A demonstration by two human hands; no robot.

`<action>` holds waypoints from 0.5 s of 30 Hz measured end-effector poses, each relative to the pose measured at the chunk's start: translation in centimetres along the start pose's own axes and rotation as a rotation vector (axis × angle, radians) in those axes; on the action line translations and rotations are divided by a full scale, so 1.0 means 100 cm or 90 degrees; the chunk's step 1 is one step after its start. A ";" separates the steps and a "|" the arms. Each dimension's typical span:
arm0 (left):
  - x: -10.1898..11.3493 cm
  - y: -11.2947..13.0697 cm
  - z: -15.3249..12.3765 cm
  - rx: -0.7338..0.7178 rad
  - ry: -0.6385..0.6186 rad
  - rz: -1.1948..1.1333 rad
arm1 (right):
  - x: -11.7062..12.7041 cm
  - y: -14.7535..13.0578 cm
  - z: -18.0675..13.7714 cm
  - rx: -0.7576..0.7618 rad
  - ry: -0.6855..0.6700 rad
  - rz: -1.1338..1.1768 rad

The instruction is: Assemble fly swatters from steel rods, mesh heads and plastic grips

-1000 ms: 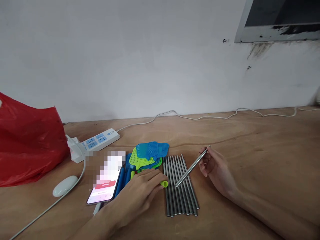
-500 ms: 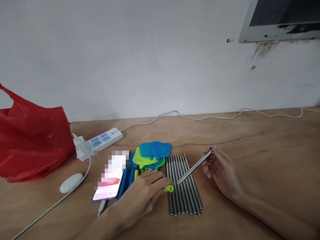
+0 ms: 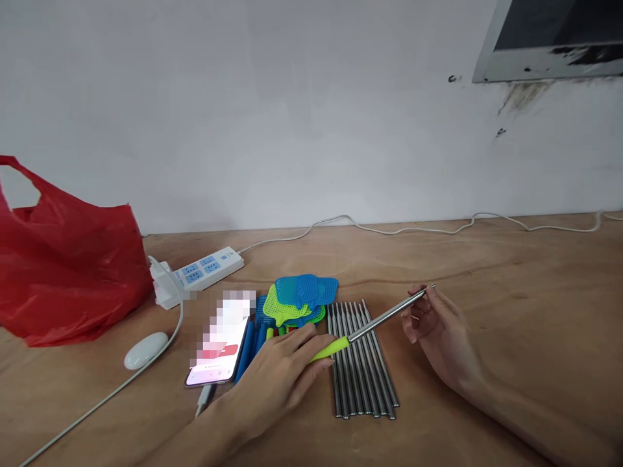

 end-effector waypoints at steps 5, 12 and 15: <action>-0.002 -0.003 0.000 -0.004 0.016 -0.012 | -0.001 0.001 0.000 0.005 0.000 -0.015; -0.001 0.000 0.000 0.029 0.018 -0.012 | -0.003 0.001 -0.001 -0.037 -0.029 -0.027; -0.001 0.001 0.000 0.045 0.016 -0.023 | -0.002 0.004 -0.001 -0.077 -0.041 -0.037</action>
Point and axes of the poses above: each hand's wrist, its own z-axis towards the middle knuckle, its own x-axis out of the back of the hand, y = z × x, the point moved 2 cm from there along z, towards the middle knuckle, and after that the axes turned 7 degrees about -x, right-handed, at the moved point
